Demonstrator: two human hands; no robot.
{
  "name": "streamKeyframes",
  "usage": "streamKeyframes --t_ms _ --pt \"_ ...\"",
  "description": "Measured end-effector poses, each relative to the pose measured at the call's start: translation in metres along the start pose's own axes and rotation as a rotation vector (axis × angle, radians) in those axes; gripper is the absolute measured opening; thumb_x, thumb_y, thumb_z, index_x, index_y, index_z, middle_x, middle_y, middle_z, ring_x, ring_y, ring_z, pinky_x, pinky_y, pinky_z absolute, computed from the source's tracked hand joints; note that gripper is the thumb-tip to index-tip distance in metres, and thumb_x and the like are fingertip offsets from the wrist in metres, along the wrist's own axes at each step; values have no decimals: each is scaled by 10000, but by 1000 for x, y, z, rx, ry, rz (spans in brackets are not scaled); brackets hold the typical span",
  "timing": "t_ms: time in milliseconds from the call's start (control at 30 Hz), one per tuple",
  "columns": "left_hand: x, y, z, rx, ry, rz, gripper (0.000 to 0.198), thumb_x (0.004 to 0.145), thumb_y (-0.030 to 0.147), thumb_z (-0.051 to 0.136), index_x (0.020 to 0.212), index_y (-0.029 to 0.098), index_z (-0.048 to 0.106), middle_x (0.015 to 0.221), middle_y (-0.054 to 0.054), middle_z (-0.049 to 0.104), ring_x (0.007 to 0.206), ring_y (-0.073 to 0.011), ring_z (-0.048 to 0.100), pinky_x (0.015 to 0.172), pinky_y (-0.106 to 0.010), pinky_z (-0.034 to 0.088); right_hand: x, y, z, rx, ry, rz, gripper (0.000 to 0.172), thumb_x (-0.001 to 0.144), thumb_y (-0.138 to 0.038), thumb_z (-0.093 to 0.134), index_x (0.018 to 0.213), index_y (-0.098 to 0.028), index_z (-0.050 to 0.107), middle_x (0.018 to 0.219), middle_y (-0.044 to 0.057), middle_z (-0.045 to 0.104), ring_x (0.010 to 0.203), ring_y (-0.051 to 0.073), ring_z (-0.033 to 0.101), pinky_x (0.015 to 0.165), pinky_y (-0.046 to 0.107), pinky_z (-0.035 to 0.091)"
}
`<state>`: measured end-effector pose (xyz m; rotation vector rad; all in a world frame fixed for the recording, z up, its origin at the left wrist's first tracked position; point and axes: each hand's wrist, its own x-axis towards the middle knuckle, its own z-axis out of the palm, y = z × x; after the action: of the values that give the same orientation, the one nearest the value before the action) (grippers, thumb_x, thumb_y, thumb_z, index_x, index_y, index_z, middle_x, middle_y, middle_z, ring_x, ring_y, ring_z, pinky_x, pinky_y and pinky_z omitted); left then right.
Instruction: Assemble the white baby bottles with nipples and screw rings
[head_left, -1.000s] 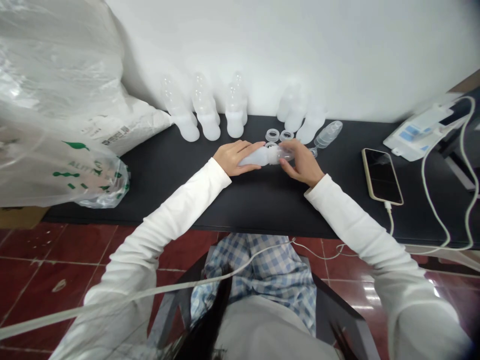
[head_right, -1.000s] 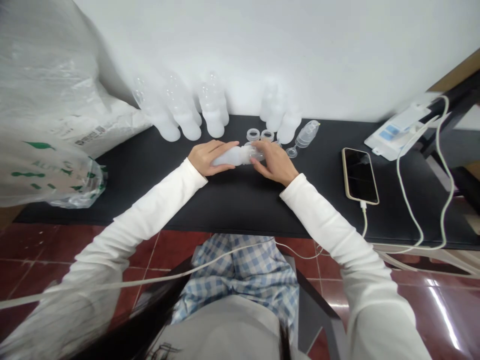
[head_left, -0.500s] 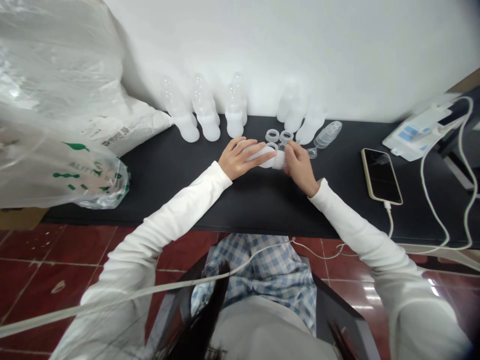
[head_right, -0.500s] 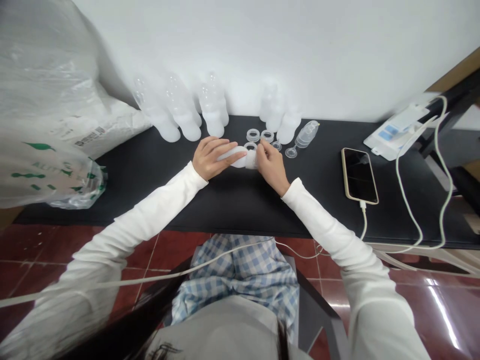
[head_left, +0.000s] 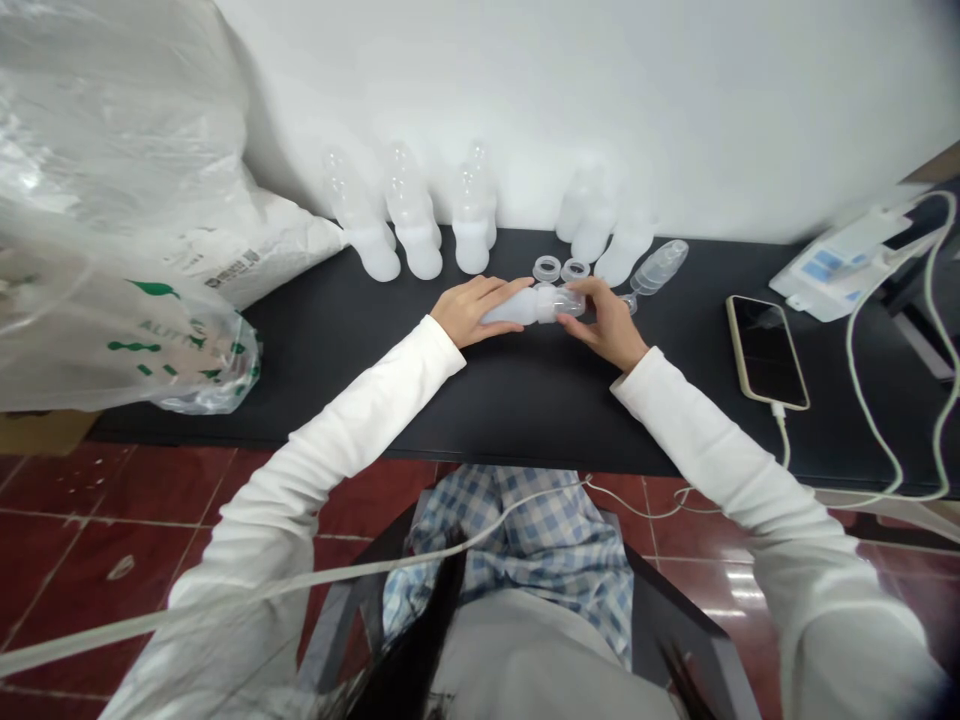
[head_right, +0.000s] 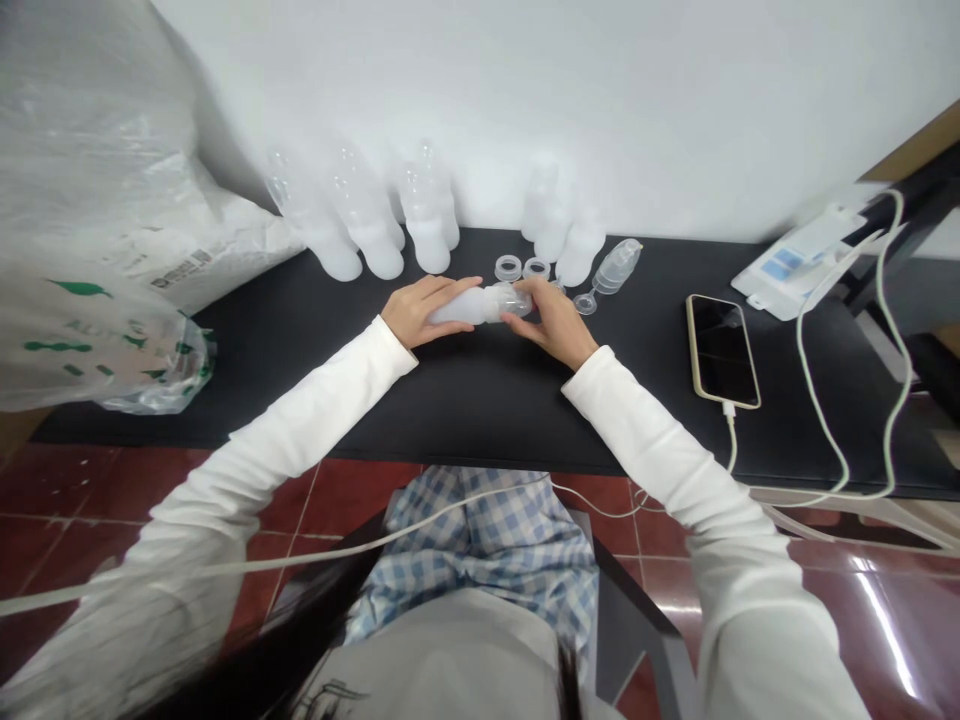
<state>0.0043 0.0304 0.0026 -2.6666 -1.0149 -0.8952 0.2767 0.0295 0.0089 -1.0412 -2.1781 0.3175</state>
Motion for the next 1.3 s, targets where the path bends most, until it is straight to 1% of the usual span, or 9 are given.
streamKeyframes --t_ms 233,367,467,567,667,833,1033,1167,1300 --pt "1 -2 4 -14 57 5 525 998 553 473 1425 279 610 1278 -116 712 1178 -267 651 1010 -418 493 -1 -12 21 349 124 243 614 828 -875 449 968 -278 481 626 -37 465 493 141 414 490 328 416" --pt "2 3 7 73 59 -18 514 1018 544 419 1446 312 585 1320 -115 697 1229 -283 632 1038 -437 454 5 -19 21 547 87 415 530 887 -831 412 942 -304 432 514 -107 257 389 113 235 420 304 344" --pt "5 7 7 113 23 -43 557 1004 570 444 1456 273 575 1300 -128 705 1211 -287 640 1048 -436 443 4 -16 13 418 57 363 559 910 -820 368 1022 -283 473 545 -77 385 428 138 366 482 331 436" --pt "7 11 9 92 -2 -66 661 980 622 455 1479 199 547 1255 -157 716 1157 -292 661 1008 -421 470 2 -10 7 160 70 167 670 918 -809 355 1213 -225 498 914 73 653 662 188 588 682 398 549" --pt "8 12 12 56 -6 -91 711 968 631 470 1481 141 532 1251 -183 714 1130 -295 667 986 -413 492 -1 -5 5 53 64 55 701 921 -776 404 1321 -207 487 1177 129 653 777 198 619 767 413 569" --pt "9 10 15 0 -14 -144 583 944 511 607 1426 184 581 1296 -151 704 1206 -292 626 1045 -423 488 -1 -5 8 60 64 58 701 873 -808 463 1195 -192 559 997 118 684 712 205 603 705 408 569" --pt "10 12 20 -4 10 -231 512 937 387 646 1413 208 593 1344 -160 674 1269 -322 594 1058 -469 497 0 -5 10 50 58 55 704 855 -815 495 1182 -194 557 988 119 692 754 225 634 732 414 575" --pt "13 10 29 11 71 -244 506 970 388 576 1432 184 538 1448 -156 615 1326 -320 572 1122 -482 486 1 -5 5 -28 44 -1 645 962 -706 397 1322 -180 494 1011 108 670 794 234 636 791 437 564" --pt "25 5 47 -35 188 -347 541 1013 435 481 1461 133 441 1475 -210 569 1373 -308 549 1150 -481 475 3 -4 -5 -133 151 14 495 1032 -545 343 1341 -187 486 989 96 668 839 239 642 843 424 536"
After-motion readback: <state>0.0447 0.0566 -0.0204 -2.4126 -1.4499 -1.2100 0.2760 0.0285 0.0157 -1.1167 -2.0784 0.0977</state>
